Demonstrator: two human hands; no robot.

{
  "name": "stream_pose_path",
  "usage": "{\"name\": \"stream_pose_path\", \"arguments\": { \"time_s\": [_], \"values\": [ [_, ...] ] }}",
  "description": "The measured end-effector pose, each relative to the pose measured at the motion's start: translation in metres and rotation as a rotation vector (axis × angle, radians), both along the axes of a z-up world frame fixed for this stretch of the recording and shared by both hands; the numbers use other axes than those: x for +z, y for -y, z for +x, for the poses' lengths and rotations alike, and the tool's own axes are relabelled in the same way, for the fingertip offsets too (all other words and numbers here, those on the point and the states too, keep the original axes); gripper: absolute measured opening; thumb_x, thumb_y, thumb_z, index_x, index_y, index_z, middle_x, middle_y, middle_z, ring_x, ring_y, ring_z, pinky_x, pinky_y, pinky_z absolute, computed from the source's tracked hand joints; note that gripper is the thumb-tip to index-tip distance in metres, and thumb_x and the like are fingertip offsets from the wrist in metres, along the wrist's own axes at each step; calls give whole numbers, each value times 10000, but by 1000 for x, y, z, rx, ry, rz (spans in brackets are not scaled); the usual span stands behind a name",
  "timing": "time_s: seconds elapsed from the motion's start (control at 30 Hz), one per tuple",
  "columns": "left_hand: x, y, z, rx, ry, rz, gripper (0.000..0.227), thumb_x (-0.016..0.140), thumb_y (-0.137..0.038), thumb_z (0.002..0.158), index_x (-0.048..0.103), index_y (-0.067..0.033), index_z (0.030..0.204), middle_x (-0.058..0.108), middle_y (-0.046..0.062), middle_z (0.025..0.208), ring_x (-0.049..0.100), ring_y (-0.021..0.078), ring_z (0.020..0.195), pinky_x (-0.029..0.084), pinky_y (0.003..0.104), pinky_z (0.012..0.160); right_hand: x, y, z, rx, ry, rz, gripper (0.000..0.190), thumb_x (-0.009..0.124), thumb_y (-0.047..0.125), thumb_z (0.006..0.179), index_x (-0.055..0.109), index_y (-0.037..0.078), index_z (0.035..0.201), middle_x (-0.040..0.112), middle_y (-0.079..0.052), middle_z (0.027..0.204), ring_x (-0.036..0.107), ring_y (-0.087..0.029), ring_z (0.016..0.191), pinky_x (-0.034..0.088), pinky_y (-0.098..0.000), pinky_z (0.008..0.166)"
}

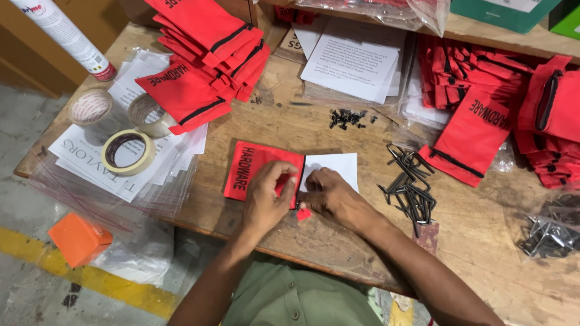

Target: Folding instruction sheets and placing them into small red pouches along with hardware screws.

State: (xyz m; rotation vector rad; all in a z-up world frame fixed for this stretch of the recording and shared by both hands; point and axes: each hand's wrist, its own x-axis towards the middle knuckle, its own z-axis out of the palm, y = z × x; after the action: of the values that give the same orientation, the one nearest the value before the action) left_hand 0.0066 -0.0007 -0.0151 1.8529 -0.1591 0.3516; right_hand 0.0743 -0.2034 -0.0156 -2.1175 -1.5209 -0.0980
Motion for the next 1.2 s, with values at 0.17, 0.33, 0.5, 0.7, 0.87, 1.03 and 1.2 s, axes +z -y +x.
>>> {"name": "stream_pose_path", "arguments": {
  "time_s": [0.17,0.33,0.5,0.7,0.87,1.03,1.2],
  "values": [
    [-5,-2,-3,170,209,668,377,675,-150,923,631,-66,1288,587,152,1401,488,347,1337,363,520,1111,36,-8,-16,-30,-132,-148,324,712,409,866,834,181,1061,549,-211,1225,496,-374,1148,411,-525,929],
    [-12,2,-5,154,29,910,567,392,-396,1076,421,-121,1571,355,95,1660,253,306,1556,120,594,1240,19,-16,-36,-236,44,-327,896,728,669,789,614,-17,1353,385,-335,1493,332,-530,1318,299,-714,993],
    [-14,1,-3,204,70,1051,665,334,-548,1026,362,-169,1572,265,90,1652,165,328,1527,47,610,1187,13,9,12,-549,-103,55,514,690,381,927,622,54,1319,570,-235,1429,541,-409,1300,480,-511,1045],
    [5,3,-6,165,98,926,677,492,-535,988,435,-135,1532,359,117,1602,270,343,1486,163,587,1185,32,17,27,-630,-772,371,641,808,161,853,541,37,1422,623,-216,1234,653,-298,1121,529,-354,905],
    [15,15,-4,213,78,694,599,719,-410,838,614,-51,1305,543,174,1331,500,388,1201,410,560,985,7,37,44,-492,-1031,358,707,807,145,784,468,122,1404,700,-81,1113,695,-117,988,581,-280,789],
    [7,22,6,253,87,662,170,697,-155,894,753,-68,1029,661,120,920,672,329,887,559,483,731,-11,49,31,-449,-1279,317,232,839,103,811,773,-48,975,720,-58,706,592,-104,542,433,-248,486],
    [14,18,2,241,196,563,169,718,-93,862,748,-50,1023,663,113,897,680,321,841,565,453,703,2,35,25,-513,-1319,327,201,821,77,817,757,-62,947,735,-72,722,601,-97,518,448,-245,455]
  ]
}}
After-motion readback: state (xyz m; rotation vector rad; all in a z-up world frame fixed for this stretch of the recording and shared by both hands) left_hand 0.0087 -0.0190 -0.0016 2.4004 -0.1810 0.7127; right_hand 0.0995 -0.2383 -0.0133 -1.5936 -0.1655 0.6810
